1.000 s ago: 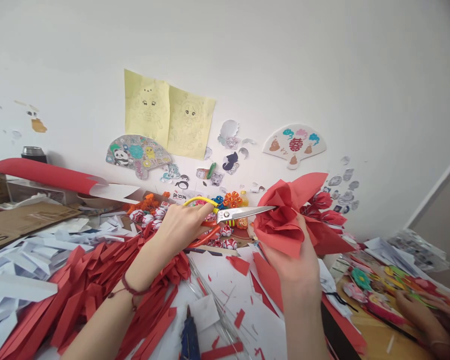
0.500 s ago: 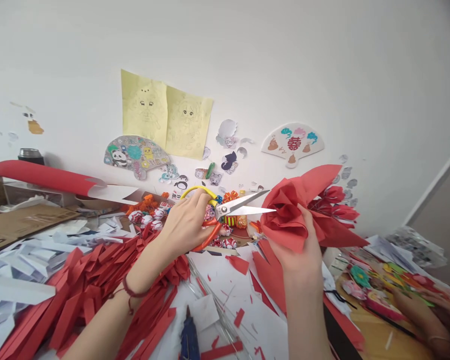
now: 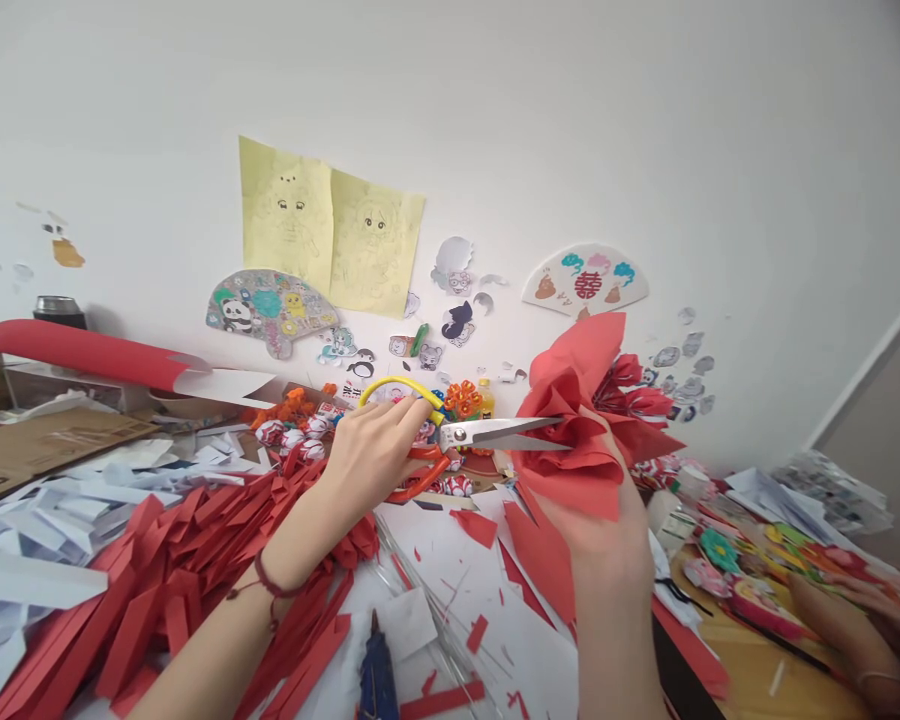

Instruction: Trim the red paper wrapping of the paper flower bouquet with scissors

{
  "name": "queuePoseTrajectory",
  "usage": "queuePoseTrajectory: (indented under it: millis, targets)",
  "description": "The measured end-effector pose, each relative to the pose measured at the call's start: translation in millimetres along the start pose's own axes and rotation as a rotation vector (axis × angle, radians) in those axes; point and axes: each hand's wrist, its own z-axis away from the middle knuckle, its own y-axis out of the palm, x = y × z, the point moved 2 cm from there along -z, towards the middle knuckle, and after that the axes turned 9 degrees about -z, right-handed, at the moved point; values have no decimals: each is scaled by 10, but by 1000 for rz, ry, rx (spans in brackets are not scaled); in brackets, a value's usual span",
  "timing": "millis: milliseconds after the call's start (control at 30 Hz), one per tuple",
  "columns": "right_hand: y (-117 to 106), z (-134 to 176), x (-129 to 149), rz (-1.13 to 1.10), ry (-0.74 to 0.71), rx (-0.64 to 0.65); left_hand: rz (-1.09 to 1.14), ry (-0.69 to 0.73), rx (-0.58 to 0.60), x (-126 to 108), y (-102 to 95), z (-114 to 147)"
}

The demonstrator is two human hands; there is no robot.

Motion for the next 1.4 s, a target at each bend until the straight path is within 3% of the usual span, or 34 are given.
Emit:
queuePoseTrajectory:
  millis: [533,833,1033,1133,1333,1400]
  targets:
    - [25,50,-36,-62,68,-130,-4,-2,-24,42,2,25]
    - [-46,-61,-2,89,74,62,-31,55,-80,104,-48,10]
    - [-61,-28,-48,40,121,-36,-40,36,-24,142,-33,17]
    - [-74,-38,-42,68,108,9,-26,10,10,141,-17,23]
    - [-52,-13,-49,19,101,-3,-27,32,-75,136,15,46]
    - [-50,-7,-60,0,102,-20,13,27,-52,138,33,53]
